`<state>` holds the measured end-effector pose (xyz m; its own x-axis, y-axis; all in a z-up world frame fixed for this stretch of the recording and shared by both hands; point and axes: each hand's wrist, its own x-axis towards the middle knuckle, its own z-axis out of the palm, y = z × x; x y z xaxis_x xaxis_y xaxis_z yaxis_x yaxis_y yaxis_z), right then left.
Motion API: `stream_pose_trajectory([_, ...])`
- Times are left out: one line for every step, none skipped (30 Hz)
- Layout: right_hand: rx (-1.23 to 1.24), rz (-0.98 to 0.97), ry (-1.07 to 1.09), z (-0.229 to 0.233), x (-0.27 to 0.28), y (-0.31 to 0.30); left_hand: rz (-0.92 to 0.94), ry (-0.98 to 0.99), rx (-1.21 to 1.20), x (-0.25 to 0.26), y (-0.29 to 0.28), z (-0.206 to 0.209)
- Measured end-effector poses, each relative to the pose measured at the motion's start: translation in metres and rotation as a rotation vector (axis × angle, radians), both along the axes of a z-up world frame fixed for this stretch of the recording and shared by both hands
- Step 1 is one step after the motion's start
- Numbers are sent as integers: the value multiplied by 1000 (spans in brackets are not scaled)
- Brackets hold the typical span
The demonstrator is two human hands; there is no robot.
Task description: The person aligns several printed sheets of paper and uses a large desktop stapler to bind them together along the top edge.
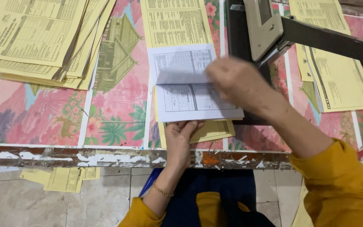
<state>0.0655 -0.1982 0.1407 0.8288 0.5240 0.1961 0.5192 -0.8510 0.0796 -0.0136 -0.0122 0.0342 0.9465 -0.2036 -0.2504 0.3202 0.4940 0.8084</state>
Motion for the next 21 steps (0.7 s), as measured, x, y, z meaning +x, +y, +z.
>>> stream_pose_trajectory([1,-2,2,25,-1,4,-2,2,1,-6,4,11])
stream_pose_trajectory([-53,-56,-277,51,-2,8,39,136,-61,-12,7,22])
stream_pose_trajectory([-108,-108,-559,78,-2,11,81,266,-122,-16,11,34])
stream_pose_trajectory([-107,-110,-560,79,-13,20,79,265,-121,-19,11,35])
stream_pose_trajectory([71,13,-355,79,-23,30,101,199,-122,-23,11,36])
stream_pose_trajectory([245,137,-147,79,-34,40,123,134,-123,-26,12,37])
stream_pose_trajectory([242,137,-149,63,-43,42,123,131,-126,-27,13,44])
stream_pose_trajectory([42,159,51,47,-53,43,85,25,-69,-29,14,50])
stream_pose_trajectory([-156,179,257,29,-64,45,48,-75,-9,-33,17,56])
stream_pose_trajectory([-155,181,262,27,-65,43,49,-70,-8,-38,18,46])
stream_pose_trajectory([-63,152,241,27,-64,39,58,-8,-19,-40,17,36])
stream_pose_trajectory([30,124,218,27,-64,35,66,55,-29,-43,16,27])
stream_pose_trajectory([29,121,217,33,-62,32,63,54,-30,-46,16,32])
stream_pose_trajectory([-124,19,-134,39,-60,30,74,55,-47,-49,16,37])
stream_pose_trajectory([-275,-87,-486,45,-58,27,82,55,-63,-51,17,42])
stream_pose_trajectory([-275,-92,-488,45,-69,33,78,52,-63,-53,17,38])
stream_pose_trajectory([-57,67,-264,45,-77,40,91,23,-59,-54,18,33])
stream_pose_trajectory([158,224,-38,44,-86,47,104,-7,-55,-56,19,27])
stream_pose_trajectory([158,228,-35,39,-92,52,108,-5,-55,-56,18,28])
stream_pose_trajectory([-3,245,-25,34,-99,57,100,-28,-32,-57,17,29])
stream_pose_trajectory([-163,257,-15,29,-107,62,88,-50,-7,-57,16,30])
